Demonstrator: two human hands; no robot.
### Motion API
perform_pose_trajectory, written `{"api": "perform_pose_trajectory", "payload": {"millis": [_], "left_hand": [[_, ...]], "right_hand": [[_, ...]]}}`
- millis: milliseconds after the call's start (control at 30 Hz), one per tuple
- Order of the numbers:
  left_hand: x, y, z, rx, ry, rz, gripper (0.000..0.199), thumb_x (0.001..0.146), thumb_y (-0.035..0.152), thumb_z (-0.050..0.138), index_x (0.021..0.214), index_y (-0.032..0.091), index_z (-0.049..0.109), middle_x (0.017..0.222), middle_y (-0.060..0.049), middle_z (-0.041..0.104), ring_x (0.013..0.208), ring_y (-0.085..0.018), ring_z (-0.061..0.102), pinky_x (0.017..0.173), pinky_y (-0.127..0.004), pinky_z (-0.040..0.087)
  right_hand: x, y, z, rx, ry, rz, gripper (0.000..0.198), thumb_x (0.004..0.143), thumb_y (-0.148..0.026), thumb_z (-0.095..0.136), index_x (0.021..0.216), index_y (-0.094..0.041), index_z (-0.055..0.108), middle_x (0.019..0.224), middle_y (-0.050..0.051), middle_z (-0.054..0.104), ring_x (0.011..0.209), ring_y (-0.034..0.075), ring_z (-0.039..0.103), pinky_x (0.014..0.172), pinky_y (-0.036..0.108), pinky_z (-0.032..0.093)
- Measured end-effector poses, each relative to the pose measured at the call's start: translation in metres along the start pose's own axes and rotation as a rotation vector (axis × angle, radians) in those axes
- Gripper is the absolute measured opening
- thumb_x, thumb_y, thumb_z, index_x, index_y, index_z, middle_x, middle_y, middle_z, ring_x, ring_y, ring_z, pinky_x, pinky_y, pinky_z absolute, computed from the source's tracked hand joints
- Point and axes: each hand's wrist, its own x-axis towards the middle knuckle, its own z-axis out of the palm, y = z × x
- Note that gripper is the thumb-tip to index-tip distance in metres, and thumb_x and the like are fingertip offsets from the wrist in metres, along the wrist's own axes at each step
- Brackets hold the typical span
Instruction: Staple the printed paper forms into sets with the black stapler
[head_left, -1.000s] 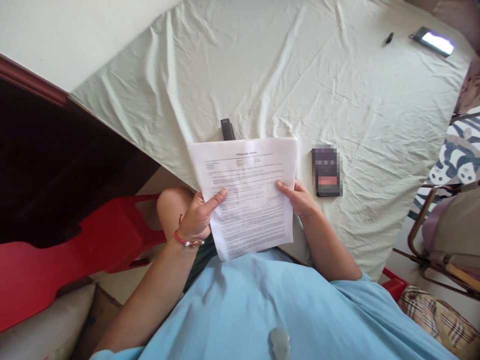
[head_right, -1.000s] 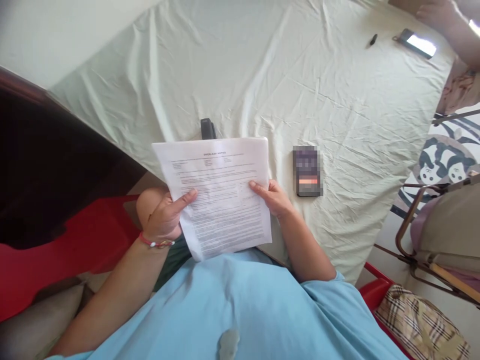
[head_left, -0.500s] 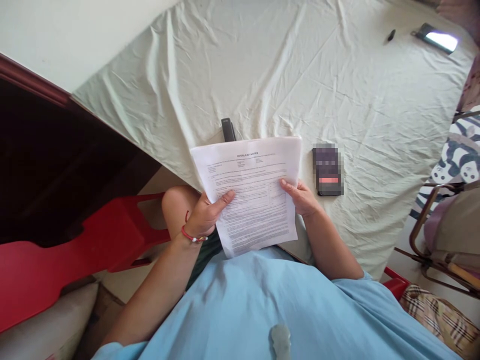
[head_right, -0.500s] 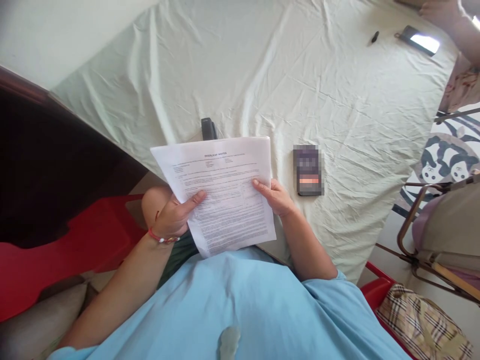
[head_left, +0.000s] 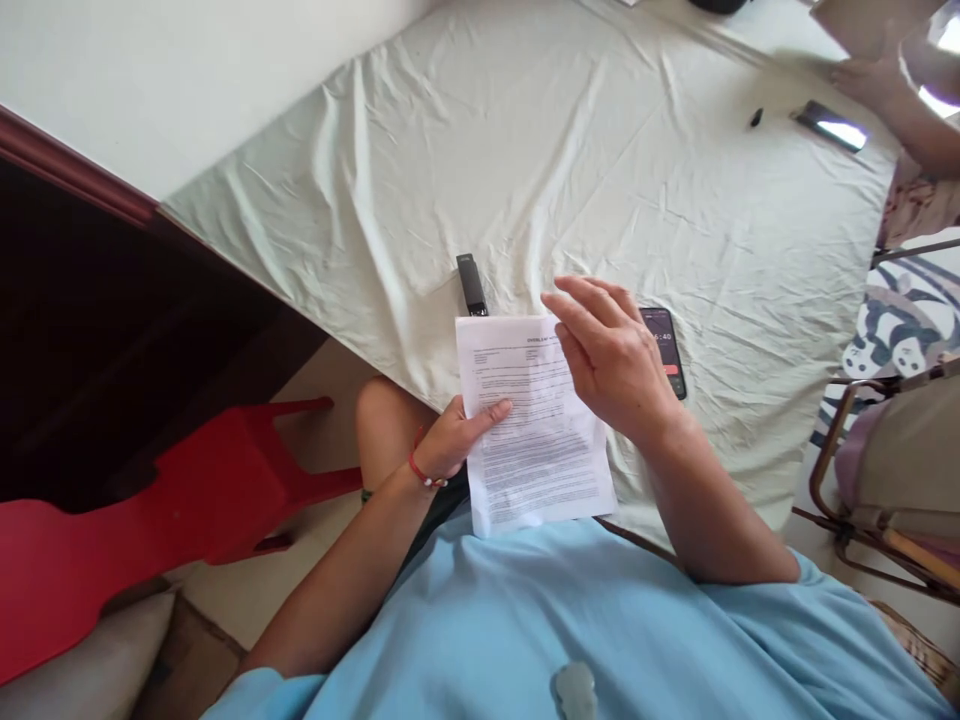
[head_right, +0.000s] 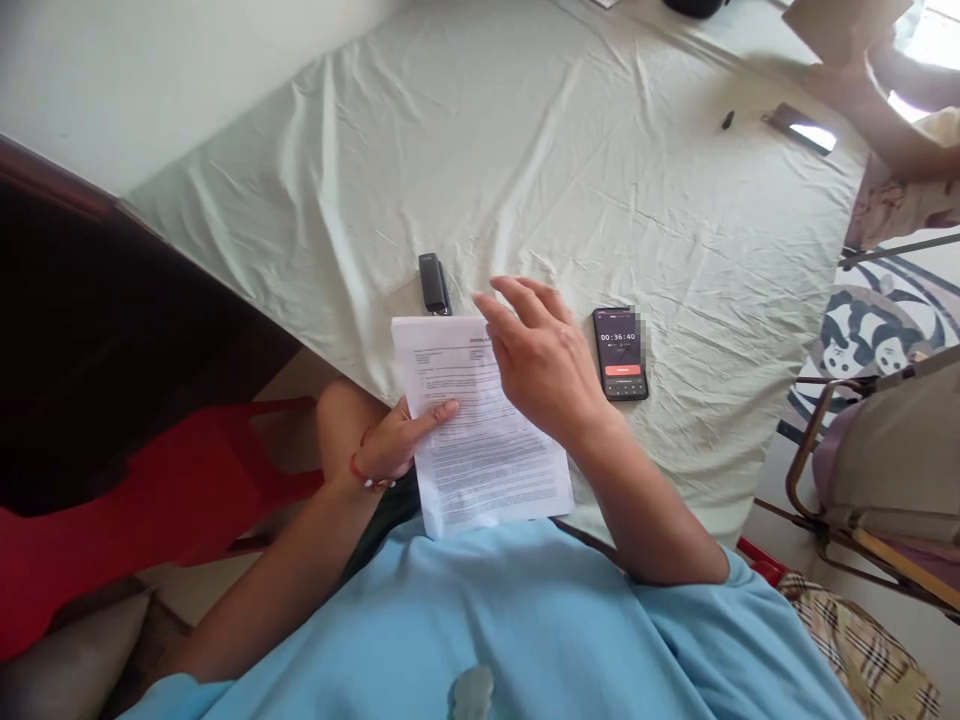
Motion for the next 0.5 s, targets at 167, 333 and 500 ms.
{"api": "perform_pose_trajectory", "payload": {"millis": [167,333,500], "left_hand": [[-0.001,-0.004,-0.002,0.039,-0.018,-0.02,0.054,0.076,0.046,0.087,0.118,0.015,0.076,0.119,-0.013,0.075,0.112,-0.031,0.07,0.099,-0.042,0.057],[-0.005,-0.009,-0.007,0.024,-0.019,-0.043,0.055,0.074,0.046,0.088,0.117,0.016,0.076,0.115,-0.013,0.076,0.101,-0.029,0.073,0.091,-0.041,0.059],[-0.005,-0.01,-0.002,-0.151,0.105,-0.071,0.052,0.075,0.05,0.086,0.108,0.011,0.076,0.109,-0.015,0.077,0.102,-0.032,0.073,0.092,-0.043,0.058]], "right_hand": [[0.022,-0.014,0.01,0.027,-0.29,-0.041,0.04,0.104,-0.025,0.041,0.138,-0.022,0.062,0.136,0.01,0.066,0.125,0.028,0.057,0.107,0.05,0.046],[0.04,-0.019,0.019,0.12,-0.335,0.029,0.033,0.104,-0.03,0.042,0.113,-0.02,0.073,0.108,0.009,0.073,0.106,0.025,0.06,0.093,0.039,0.046],[0.065,-0.003,0.05,0.107,-0.528,0.223,0.03,0.1,-0.03,0.047,0.096,-0.018,0.074,0.084,0.005,0.069,0.079,0.018,0.058,0.072,0.03,0.038]]}}
